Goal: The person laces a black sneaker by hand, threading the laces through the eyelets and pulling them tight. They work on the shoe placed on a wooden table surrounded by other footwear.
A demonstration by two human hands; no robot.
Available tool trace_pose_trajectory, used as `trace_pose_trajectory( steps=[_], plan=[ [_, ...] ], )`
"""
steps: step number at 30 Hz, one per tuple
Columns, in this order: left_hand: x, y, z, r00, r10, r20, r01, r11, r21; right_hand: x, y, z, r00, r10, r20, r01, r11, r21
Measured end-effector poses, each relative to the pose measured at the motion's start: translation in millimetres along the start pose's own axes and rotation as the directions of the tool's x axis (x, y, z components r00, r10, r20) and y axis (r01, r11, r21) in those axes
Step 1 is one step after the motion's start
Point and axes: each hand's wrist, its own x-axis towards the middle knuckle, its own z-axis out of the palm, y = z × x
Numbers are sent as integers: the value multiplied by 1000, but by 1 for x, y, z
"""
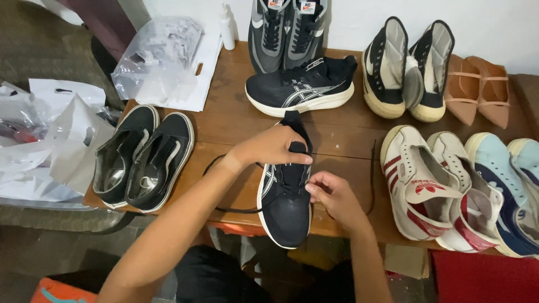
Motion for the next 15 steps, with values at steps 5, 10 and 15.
trace_pose_trajectory(
  steps=[5,10,15],
  plan=[
    [-22,27,-2,978,78,-193,-55,991,119,-18,-45,-37,999,-34,29,40,973,-225],
    [-37,63,17,878,319,-356,-314,946,74,-21,-104,-44,884,-452,-121,199,597,-777],
    [-15,34,26,908,132,-398,-210,965,-160,7,-139,0,528,-842,112,469,179,-865]
  ],
)
